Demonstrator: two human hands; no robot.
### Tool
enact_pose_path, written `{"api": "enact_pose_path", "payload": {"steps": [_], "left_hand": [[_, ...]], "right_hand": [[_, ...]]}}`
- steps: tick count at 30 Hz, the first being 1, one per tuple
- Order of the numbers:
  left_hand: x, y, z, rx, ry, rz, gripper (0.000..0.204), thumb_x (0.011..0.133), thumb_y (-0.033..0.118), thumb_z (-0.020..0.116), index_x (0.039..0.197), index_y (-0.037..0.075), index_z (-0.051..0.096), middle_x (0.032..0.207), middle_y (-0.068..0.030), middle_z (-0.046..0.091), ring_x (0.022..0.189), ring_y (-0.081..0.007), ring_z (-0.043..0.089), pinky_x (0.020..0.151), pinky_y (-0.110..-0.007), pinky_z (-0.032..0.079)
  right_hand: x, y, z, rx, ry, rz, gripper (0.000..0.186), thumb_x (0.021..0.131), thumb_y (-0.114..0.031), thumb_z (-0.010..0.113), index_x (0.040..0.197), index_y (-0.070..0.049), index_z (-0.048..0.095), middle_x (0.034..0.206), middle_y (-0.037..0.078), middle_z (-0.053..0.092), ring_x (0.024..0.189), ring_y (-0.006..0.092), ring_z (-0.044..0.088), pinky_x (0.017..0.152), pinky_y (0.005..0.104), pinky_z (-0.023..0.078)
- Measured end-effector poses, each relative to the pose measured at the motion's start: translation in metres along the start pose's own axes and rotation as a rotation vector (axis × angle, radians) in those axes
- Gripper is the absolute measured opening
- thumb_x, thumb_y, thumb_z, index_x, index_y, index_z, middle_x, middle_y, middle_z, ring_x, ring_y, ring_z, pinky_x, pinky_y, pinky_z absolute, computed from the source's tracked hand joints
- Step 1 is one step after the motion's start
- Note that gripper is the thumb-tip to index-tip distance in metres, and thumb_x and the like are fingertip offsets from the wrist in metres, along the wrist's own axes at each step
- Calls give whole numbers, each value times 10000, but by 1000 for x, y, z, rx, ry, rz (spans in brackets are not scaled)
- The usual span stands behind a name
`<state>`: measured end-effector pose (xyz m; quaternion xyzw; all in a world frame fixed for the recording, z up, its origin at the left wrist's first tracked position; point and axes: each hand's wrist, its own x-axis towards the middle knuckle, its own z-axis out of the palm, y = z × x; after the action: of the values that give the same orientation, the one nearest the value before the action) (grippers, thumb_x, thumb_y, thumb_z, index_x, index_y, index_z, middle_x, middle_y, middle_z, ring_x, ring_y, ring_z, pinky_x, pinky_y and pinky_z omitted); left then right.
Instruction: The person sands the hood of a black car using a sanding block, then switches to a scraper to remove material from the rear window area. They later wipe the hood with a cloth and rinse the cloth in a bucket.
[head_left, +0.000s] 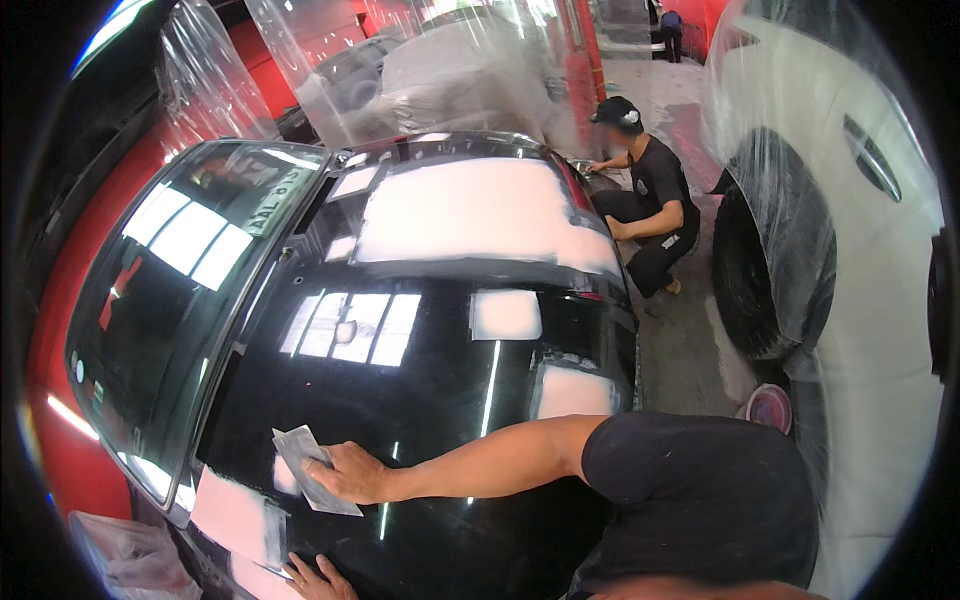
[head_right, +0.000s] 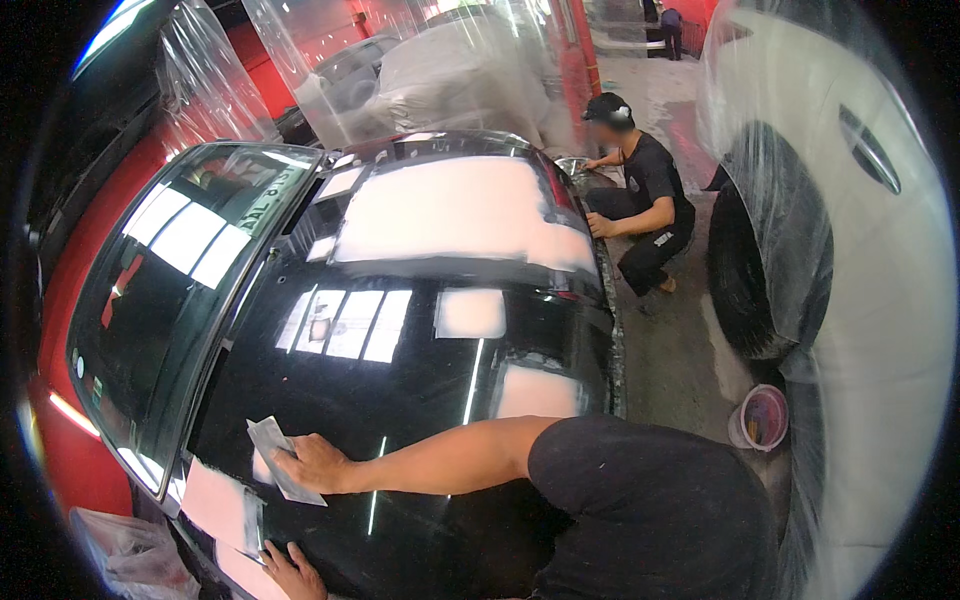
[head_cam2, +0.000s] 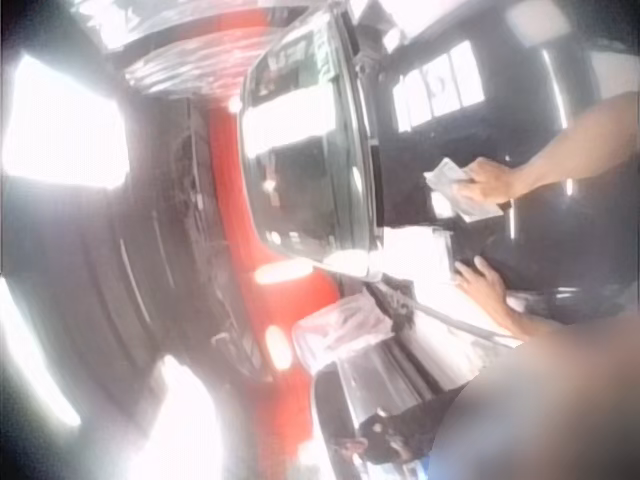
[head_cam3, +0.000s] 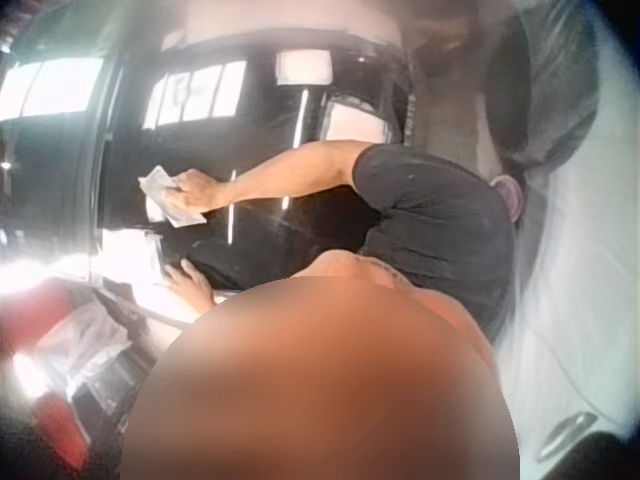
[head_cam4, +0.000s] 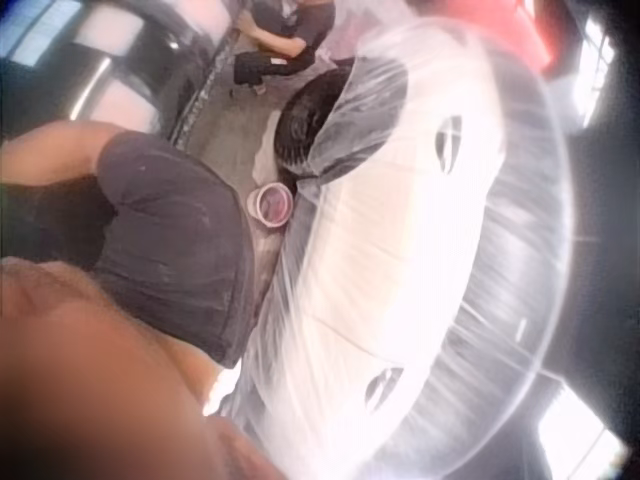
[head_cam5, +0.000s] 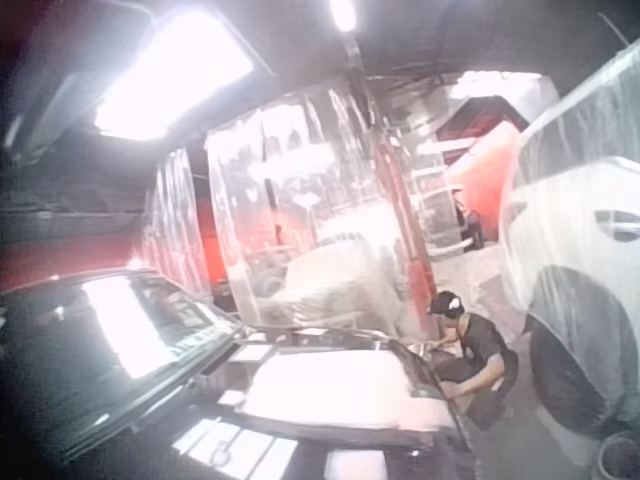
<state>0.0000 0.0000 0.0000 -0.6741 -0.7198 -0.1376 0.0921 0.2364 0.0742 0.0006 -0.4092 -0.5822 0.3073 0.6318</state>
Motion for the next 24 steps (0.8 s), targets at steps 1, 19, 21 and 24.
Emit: {"api": "enact_pose_path", "payload": {"steps": [1,19,21,24], "left_hand": [[-7,4,-8,16,36,66,619,973,463,482,1390,6,465,1425,-316,391,1315,-512,347,1096,-559,289],[-11,19,-20,-25,59,127,624,981,444,464,1363,-50,469,1392,-337,420,1258,-512,410,1080,-538,317],[-10,19,-21,-31,49,117,625,981,439,465,1363,-55,465,1393,-340,417,1263,-514,404,1083,-539,313],[-11,18,-21,-46,34,103,628,981,433,467,1363,-66,459,1392,-352,410,1270,-523,392,1089,-541,304]], "right_hand": [[0,-2,-2,3,-7,14,424,953,-330,480,940,63,639,770,295,641,709,442,655,636,470,499],[-3,-8,-6,20,-16,31,418,947,-315,491,910,79,626,745,290,635,670,416,656,617,458,490],[-3,-9,-6,32,-3,23,410,944,-309,495,912,78,627,744,287,636,671,414,657,619,456,492],[-4,-9,-5,42,6,32,397,937,-299,501,909,75,632,742,284,635,676,414,659,626,454,496]]}}
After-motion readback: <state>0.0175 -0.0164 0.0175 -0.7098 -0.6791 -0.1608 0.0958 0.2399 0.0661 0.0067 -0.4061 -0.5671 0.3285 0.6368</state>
